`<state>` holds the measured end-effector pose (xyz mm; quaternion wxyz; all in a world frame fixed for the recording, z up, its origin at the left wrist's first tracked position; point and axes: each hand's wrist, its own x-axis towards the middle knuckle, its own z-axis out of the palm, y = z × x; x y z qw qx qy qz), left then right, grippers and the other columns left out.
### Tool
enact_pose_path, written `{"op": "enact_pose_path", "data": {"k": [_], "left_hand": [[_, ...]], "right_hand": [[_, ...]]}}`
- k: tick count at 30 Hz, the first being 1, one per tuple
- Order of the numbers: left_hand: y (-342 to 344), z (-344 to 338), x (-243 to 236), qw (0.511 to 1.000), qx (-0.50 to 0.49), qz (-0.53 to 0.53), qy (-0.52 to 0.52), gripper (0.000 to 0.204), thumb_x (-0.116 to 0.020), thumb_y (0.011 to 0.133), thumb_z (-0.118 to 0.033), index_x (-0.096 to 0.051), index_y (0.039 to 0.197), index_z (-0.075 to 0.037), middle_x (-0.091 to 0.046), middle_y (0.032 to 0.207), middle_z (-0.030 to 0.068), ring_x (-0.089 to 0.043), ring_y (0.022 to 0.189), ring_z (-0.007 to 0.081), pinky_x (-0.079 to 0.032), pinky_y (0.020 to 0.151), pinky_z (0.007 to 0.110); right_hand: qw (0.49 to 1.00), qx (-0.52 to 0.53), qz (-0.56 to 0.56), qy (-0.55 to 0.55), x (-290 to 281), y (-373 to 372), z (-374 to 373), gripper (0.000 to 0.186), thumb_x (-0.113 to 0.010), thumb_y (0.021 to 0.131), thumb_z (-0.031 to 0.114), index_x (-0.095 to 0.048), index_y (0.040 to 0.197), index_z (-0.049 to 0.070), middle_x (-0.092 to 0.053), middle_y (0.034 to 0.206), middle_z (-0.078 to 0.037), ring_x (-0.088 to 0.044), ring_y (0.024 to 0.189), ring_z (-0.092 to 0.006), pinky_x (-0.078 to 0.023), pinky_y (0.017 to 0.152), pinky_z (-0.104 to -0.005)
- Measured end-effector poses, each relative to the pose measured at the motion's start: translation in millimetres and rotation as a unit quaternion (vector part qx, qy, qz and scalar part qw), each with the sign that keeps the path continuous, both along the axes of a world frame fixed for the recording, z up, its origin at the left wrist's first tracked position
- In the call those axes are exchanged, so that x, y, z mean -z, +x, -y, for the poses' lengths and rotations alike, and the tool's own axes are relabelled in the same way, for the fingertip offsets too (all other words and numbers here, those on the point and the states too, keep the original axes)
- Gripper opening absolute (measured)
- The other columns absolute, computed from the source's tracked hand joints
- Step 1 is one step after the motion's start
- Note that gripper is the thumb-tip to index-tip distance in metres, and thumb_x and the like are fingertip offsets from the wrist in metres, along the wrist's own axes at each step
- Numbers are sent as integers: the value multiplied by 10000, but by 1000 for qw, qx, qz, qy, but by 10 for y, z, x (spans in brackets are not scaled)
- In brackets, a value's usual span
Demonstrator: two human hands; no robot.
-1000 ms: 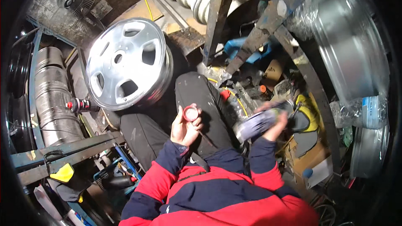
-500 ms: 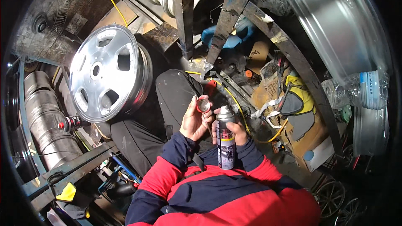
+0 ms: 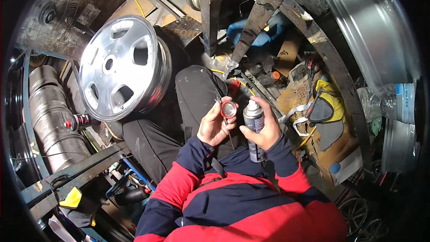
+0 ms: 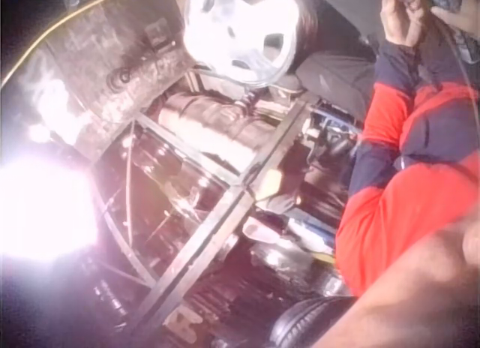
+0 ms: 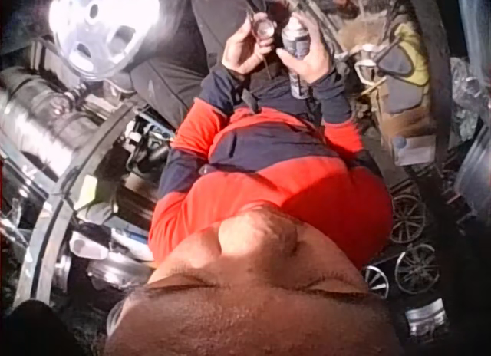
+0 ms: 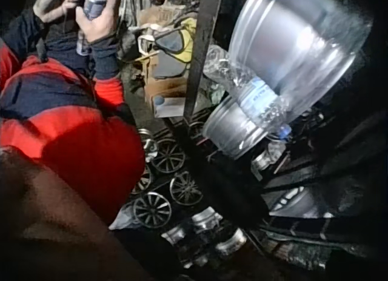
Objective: The person sits on the floor and uses a small brush to apply silver liquid from a small container to the decorative bolts on a wheel rim.
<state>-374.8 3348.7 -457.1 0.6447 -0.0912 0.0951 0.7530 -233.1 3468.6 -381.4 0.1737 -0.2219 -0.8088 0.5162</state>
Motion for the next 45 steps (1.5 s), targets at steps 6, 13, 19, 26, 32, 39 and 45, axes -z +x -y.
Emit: {"op": "enact_pose_path", "data": {"k": [6, 13, 19, 26, 32, 39, 45], "left_hand": [[-53, -25, -114, 991, -20, -126, -46, 297, -549, 956, -293, -521, 1191, -113, -597, 1060, 74, -492, 760, 141, -405, 612, 270], [-192, -17, -992, 903, 5, -414, -116, 262, -559, 965, -253, -496, 1162, -91, -499, 865, -29, -436, 684, 55, -348, 571, 210], [-118, -286, -418, 947, -22, -297, -117, 273, -517, 986, -302, -510, 1175, -104, -494, 828, -36, -442, 697, 53, -334, 585, 214], [105, -565, -109, 965, 26, -240, -105, 280, -486, 997, -321, -537, 1208, -145, -554, 869, -57, -466, 716, 64, -358, 590, 222], [200, -531, 52, 981, 19, -171, -95, 271, -496, 992, -319, -536, 1196, -145, -557, 901, -36, -470, 709, 75, -383, 586, 223], [181, -478, 111, 976, 29, -193, -98, 288, -543, 966, -329, -544, 1201, -163, -565, 928, -46, -481, 729, 84, -380, 596, 229], [161, -453, 146, 974, 39, -202, -99, 269, -544, 969, -297, -544, 1203, -164, -558, 918, -47, -482, 734, 84, -389, 621, 237]], "right_hand": [[778, 17, -283, -561, -12, 161, -772, 545, -607, 816, 369, -474, 1218, 25, -579, 1095, -128, -611, 917, -261, -522, 764, -425], [997, 65, -21, 46, 14, 58, -145, 735, -716, 722, 94, -382, 1371, 10, -502, 1279, -171, -532, 1116, -244, -379, 1017, -349], [977, 8, 132, 169, -111, -229, -86, 640, -683, 724, 148, -455, 1316, 234, -583, 1104, -198, -606, 951, -410, -512, 795, -472], [949, -20, 249, 193, -113, -65, -337, 655, -679, 718, 194, -421, 1317, 264, -580, 1060, -211, -610, 916, -445, -510, 766, -523], [934, -45, 291, 201, -83, -27, -356, 675, -673, 728, 228, -391, 1340, 274, -569, 1051, -234, -609, 910, -458, -509, 759, -531], [924, -52, 310, 219, -73, -37, -339, 707, -670, 732, 237, -364, 1369, 264, -558, 1065, -254, -609, 885, -475, -511, 764, -536], [911, -60, 325, 246, -42, -39, -326, 719, -670, 730, 235, -355, 1375, 267, -551, 1077, -272, -609, 882, -481, -515, 764, -536]]}}
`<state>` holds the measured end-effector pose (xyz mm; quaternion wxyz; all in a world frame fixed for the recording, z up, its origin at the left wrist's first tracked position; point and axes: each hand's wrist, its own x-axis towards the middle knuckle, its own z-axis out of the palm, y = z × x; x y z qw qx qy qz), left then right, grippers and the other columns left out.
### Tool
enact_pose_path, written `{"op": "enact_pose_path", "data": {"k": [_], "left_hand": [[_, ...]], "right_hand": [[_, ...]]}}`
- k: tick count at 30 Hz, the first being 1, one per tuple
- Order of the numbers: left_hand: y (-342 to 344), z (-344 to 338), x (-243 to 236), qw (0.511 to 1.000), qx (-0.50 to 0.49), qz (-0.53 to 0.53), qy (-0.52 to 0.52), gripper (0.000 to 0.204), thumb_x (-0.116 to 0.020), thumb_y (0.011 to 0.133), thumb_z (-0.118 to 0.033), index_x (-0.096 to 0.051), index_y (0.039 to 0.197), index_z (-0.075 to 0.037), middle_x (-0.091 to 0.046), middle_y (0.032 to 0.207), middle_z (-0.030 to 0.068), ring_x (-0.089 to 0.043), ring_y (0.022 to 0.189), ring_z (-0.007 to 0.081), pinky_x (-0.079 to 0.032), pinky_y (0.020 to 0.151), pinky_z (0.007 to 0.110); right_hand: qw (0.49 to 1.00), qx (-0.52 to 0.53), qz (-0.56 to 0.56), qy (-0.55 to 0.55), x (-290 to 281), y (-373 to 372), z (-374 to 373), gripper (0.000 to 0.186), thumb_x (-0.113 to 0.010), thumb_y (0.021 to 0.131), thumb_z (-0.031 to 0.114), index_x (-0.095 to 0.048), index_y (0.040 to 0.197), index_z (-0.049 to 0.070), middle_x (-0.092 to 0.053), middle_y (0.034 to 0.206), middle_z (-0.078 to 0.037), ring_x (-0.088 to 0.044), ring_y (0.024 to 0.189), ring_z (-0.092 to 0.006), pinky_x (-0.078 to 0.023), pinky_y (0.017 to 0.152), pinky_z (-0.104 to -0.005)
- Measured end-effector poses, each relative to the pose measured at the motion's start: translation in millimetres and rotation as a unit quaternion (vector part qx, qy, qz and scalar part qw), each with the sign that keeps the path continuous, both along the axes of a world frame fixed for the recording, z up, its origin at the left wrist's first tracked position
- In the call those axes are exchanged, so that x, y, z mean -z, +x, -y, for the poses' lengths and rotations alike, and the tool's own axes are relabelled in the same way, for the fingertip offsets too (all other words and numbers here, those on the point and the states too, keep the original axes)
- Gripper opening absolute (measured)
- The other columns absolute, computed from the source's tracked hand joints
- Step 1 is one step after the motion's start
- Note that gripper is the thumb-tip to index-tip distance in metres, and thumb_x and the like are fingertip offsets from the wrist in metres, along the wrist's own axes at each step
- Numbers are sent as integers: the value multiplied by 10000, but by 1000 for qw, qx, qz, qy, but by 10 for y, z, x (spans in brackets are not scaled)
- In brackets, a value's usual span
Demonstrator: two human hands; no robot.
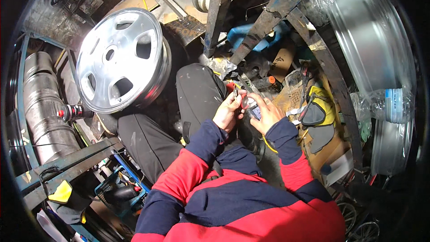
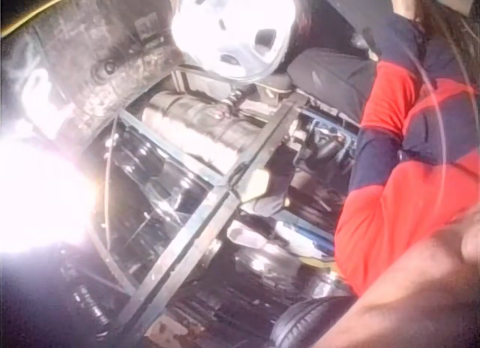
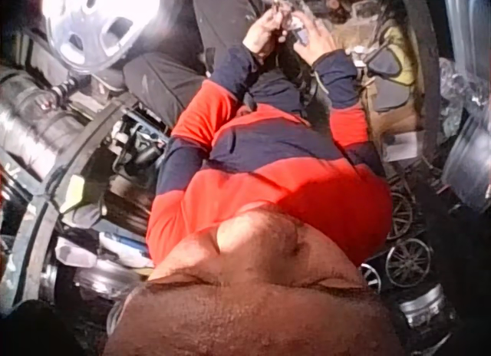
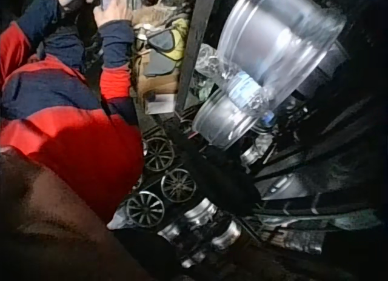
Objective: The person sits on the floor and uses a small brush to apply silver liquid from a small container to the decorative bolts on a wheel rim.
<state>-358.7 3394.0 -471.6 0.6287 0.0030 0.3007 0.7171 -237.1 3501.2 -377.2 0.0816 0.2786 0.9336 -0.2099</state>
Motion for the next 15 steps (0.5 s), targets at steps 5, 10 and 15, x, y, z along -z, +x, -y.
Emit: {"op": "enact_pose_path", "data": {"k": [5, 10, 15], "left_hand": [[4, 7, -37, 1000, -8, 7, -8, 222, -530, 979, -238, -558, 1184, -158, -565, 899, -29, -471, 713, 72, -386, 609, 221], [5, 10, -36, 1000, -9, 4, -7, 220, -540, 975, -234, -560, 1183, -166, -569, 893, -31, -469, 694, 65, -389, 600, 210], [-21, 30, 15, 1000, 9, 2, 8, 281, -564, 961, -288, -553, 1213, -162, -573, 964, -33, -518, 801, 86, -396, 632, 241]], "right_hand": [[1000, 2, 22, -7, -112, -41, 21, 728, -674, 733, 234, -347, 1382, 270, -546, 1105, -292, -614, 880, -479, -515, 757, -539], [1000, -1, 31, 1, -151, -65, 41, 728, -675, 741, 227, -343, 1388, 259, -553, 1091, -290, -618, 873, -473, -519, 746, -534], [1000, -7, 30, 6, -162, -71, 41, 730, -675, 748, 228, -337, 1395, 263, -557, 1075, -272, -620, 870, -468, -522, 738, -532]]}}
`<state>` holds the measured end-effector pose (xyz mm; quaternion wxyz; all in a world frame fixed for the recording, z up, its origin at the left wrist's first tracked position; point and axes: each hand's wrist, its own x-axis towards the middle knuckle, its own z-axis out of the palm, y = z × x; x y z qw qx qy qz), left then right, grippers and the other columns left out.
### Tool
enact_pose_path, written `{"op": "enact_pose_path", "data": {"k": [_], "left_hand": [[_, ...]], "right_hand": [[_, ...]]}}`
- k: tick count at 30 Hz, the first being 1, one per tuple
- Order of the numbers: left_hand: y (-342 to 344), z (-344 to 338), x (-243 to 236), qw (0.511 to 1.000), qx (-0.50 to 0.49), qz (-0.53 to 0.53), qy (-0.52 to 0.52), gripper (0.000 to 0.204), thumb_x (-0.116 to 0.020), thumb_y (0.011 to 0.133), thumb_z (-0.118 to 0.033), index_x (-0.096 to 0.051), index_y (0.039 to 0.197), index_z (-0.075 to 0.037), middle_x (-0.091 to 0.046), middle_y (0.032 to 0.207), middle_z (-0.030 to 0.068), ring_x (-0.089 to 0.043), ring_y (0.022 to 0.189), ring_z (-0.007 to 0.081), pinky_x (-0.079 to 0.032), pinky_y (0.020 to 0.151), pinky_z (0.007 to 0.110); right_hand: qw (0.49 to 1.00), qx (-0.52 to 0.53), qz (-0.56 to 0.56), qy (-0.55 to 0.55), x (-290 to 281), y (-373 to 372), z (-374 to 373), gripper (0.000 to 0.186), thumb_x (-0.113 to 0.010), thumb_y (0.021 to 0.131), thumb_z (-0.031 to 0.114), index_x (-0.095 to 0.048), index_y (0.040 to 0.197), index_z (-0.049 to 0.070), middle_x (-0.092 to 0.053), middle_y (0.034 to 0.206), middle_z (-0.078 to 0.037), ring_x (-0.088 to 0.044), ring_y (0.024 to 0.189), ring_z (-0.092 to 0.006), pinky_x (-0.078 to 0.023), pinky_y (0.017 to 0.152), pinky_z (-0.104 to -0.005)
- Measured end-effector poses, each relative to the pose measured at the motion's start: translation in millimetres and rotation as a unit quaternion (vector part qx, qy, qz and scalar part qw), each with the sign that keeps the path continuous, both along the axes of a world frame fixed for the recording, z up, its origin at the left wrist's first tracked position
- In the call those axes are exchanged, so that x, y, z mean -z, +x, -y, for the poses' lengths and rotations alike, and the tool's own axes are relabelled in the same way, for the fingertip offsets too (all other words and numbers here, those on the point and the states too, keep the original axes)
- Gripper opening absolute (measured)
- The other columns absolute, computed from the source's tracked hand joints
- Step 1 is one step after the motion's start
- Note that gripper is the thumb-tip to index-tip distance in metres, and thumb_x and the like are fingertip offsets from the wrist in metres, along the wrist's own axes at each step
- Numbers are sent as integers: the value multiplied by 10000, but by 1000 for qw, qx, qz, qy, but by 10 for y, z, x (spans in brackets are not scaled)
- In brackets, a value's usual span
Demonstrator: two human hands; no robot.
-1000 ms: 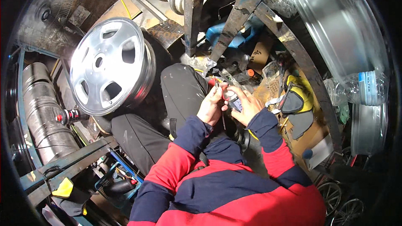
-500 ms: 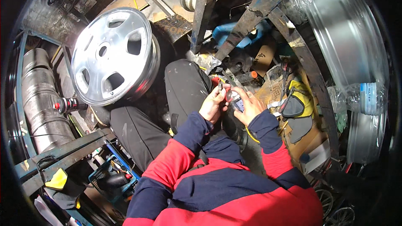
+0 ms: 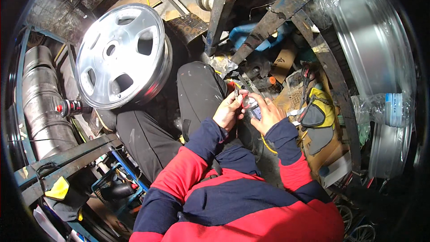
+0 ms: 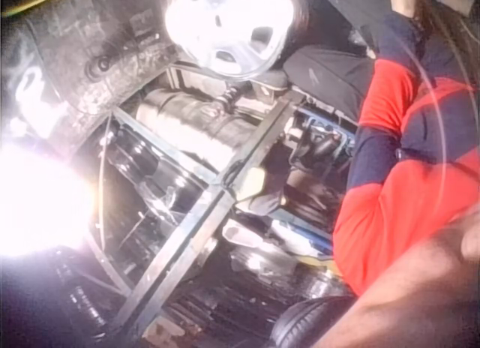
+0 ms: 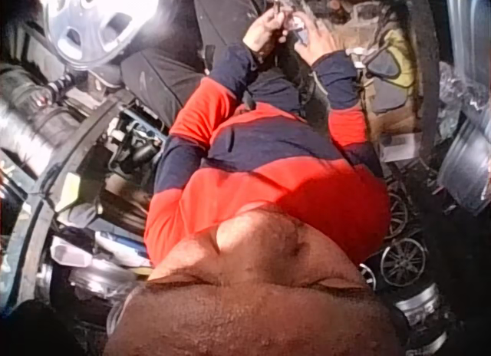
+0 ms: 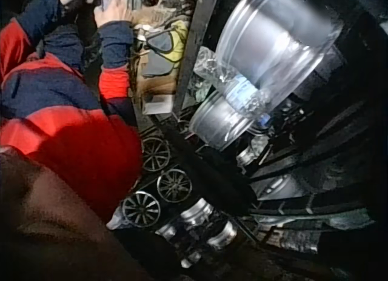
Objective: The person sits on the floor and uses a small brush to apply silver liquid from a small container to the decorative bolts on a wheel rim.
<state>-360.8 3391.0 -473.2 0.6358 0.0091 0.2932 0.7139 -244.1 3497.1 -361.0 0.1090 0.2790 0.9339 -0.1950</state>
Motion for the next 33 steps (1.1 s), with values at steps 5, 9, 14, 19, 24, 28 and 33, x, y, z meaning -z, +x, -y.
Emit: {"op": "enact_pose_path", "data": {"k": [5, 9, 14, 19, 24, 28, 33], "left_hand": [[-6, 1, 20, 1000, 7, 9, 19, 305, -566, 960, -284, -549, 1233, -150, -575, 972, -43, -505, 813, 78, -393, 641, 240], [11, -6, 14, 1000, 5, 11, 19, 305, -566, 960, -282, -550, 1232, -147, -569, 973, -48, -498, 810, 76, -393, 643, 239], [11, 2, 48, 1000, -10, 7, 19, 315, -571, 956, -286, -550, 1234, -139, -567, 956, -43, -501, 805, 79, -399, 638, 238], [-22, 1, 44, 999, -1, 25, 20, 335, -565, 953, -322, -559, 1229, -134, -567, 931, -26, -509, 785, 88, -405, 618, 236], [-75, 19, -52, 996, -34, 84, 7, 265, -531, 958, -299, -555, 1171, -144, -577, 913, -6, -524, 727, 106, -418, 575, 246], [-48, -15, 9, 996, -49, 75, 12, 222, -529, 952, -272, -537, 1137, -150, -587, 910, 4, -538, 714, 117, -429, 558, 254], [-63, 20, -78, 996, -69, 58, -1, 234, -479, 961, -252, -526, 1171, -161, -582, 958, 9, -505, 691, 88, -413, 538, 240]], "right_hand": [[1000, 0, 22, 6, 58, 7, 36, 733, -682, 741, 222, -345, 1390, 275, -550, 1079, -250, -616, 874, -458, -518, 741, -526], [1000, 7, 22, 8, 74, 23, 65, 736, -680, 743, 226, -342, 1393, 287, -543, 1056, -227, -619, 864, -449, -516, 740, -530], [1000, 9, 16, 18, 114, 29, 92, 742, -675, 748, 236, -333, 1404, 299, -535, 1058, -218, -628, 843, -446, -519, 733, -537], [994, 22, -111, -7, 157, 77, 13, 718, -683, 747, 179, -367, 1387, 258, -548, 1063, -224, -612, 915, -437, -512, 784, -499], [830, 141, -477, -252, 46, 115, -357, 602, -625, 827, 109, -374, 1373, 148, -580, 1068, -126, -617, 931, -260, -531, 786, -405], [920, 116, -279, -251, 869, 625, -260, 648, -668, 804, 235, -393, 1371, 84, -580, 1152, -155, -577, 1057, -256, -448, 926, -386], [487, 448, -433, -612, 898, 946, -789, 502, -569, 855, 470, -543, 1123, 46, -594, 1067, -184, -608, 1030, -288, -498, 903, -420]]}}
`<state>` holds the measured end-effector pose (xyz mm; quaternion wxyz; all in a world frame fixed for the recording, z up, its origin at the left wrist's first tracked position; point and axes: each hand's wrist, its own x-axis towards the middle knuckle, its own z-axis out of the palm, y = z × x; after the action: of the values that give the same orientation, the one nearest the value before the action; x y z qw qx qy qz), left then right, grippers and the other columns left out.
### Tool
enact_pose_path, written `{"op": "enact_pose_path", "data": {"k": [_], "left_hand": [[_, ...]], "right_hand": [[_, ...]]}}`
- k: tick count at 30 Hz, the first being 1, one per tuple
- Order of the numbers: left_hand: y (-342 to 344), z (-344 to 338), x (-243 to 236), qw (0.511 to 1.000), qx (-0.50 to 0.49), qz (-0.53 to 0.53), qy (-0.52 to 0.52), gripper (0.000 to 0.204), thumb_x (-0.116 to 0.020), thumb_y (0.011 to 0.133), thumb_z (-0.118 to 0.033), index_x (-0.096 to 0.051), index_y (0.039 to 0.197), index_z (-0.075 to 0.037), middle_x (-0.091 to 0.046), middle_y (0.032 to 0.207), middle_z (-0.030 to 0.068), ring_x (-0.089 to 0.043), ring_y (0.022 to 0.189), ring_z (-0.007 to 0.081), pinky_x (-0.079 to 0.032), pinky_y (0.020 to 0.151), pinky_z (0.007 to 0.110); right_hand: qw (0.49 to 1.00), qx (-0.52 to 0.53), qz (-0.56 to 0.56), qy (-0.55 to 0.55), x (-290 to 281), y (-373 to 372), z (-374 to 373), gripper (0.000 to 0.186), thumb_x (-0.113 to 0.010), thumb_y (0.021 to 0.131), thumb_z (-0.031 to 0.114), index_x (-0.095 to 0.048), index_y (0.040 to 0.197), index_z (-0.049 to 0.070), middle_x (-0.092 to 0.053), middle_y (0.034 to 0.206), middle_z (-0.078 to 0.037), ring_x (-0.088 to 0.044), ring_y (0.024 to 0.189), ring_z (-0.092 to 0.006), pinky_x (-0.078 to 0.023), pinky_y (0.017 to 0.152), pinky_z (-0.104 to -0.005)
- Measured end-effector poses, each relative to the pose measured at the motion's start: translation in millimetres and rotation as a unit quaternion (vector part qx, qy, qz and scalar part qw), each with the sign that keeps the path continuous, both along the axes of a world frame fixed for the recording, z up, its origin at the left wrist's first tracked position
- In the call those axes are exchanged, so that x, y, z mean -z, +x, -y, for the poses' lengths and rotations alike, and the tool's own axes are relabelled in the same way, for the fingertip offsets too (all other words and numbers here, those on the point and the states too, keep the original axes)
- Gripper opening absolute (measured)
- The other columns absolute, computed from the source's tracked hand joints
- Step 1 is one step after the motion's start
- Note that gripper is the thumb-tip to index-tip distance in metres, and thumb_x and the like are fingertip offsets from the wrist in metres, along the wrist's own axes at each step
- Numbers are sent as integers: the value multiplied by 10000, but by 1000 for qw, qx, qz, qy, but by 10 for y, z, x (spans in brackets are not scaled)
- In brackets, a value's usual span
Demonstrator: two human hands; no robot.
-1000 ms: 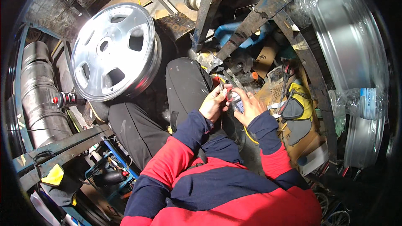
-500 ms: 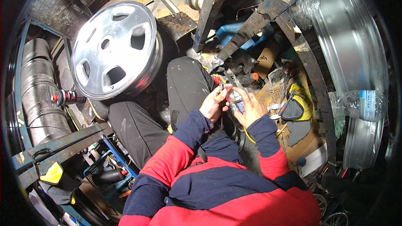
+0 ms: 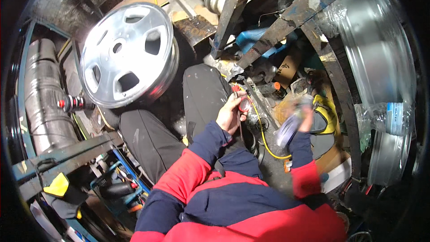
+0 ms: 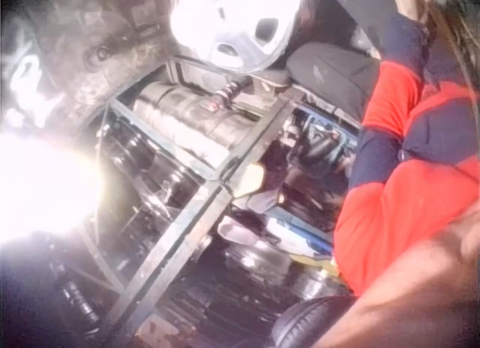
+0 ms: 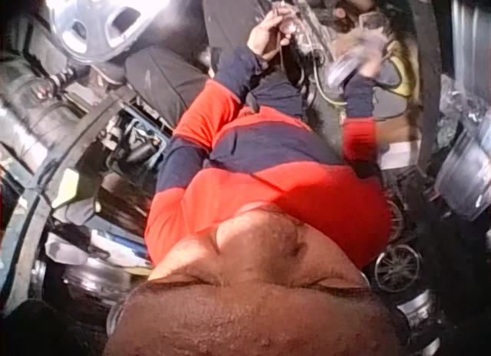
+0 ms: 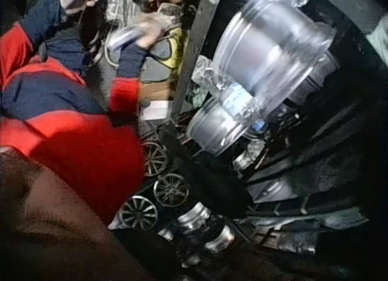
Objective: The person sits on the floor and uses a small brush to apply silver liquid from a small container to the decorative bolts on a wheel rim.
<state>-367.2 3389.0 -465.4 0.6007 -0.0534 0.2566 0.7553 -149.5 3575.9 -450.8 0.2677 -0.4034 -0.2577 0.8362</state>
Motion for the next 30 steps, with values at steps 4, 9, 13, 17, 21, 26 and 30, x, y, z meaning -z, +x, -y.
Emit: {"op": "enact_pose_path", "data": {"k": [4, 9, 13, 17, 21, 26, 30], "left_hand": [[-6, 32, 19, 999, 8, 22, -28, 235, -450, 955, -241, -544, 1143, -134, -569, 931, 7, -486, 696, 91, -394, 547, 235], [40, -5, 68, 999, 17, -40, -8, 221, -458, 956, -239, -546, 1125, -128, -547, 870, -13, -485, 705, 79, -379, 565, 235], [67, 7, 65, 996, 35, -73, -30, 206, -466, 965, -233, -542, 1129, -134, -524, 834, -45, -472, 723, 73, -376, 613, 235], [114, -31, 50, 994, 41, -98, -38, 216, -453, 974, -187, -539, 1161, -120, -546, 893, -34, -484, 826, 80, -374, 740, 257], [126, -20, -8, 996, 14, -84, -15, 254, -456, 978, -195, -542, 1206, -125, -550, 949, -31, -476, 847, 96, -368, 738, 256], [136, -18, 129, 994, 27, -105, -6, 291, -474, 976, -231, -547, 1240, -132, -566, 972, -60, -476, 811, 79, -363, 672, 235], [138, -27, 236, 995, 33, -92, 1, 302, -465, 979, -215, -542, 1253, -114, -584, 1017, -52, -492, 837, 80, -369, 676, 230]], "right_hand": [[846, -334, 210, 359, -232, -208, 753, 635, -760, 761, 272, -500, 1273, 0, -517, 1297, -123, -519, 1161, -229, -416, 986, -338], [713, -258, 308, 574, -645, -622, 510, 665, -697, 719, 121, -446, 1335, 127, -607, 1129, -180, -625, 1004, -266, -490, 873, -361], [621, -445, 346, 545, -645, -859, 770, 669, -674, 739, 236, -386, 1341, 183, -632, 1012, -262, -611, 943, -449, -495, 806, -493], [603, -435, 327, 583, -542, -887, 722, 687, -673, 731, 244, -368, 1344, 188, -621, 981, -284, -607, 917, -466, -494, 787, -502], [563, -467, 343, 589, -535, -960, 731, 693, -673, 728, 252, -355, 1341, 197, -620, 948, -282, -609, 897, -466, -496, 778, -505], [543, -474, 370, 586, -640, -977, 737, 681, -671, 726, 258, -361, 1329, 206, -620, 939, -287, -610, 880, -470, -497, 776, -515], [542, -475, 371, 586, -648, -961, 732, 673, -665, 728, 273, -366, 1327, 204, -621, 945, -289, -609, 885, -471, -496, 776, -518]]}}
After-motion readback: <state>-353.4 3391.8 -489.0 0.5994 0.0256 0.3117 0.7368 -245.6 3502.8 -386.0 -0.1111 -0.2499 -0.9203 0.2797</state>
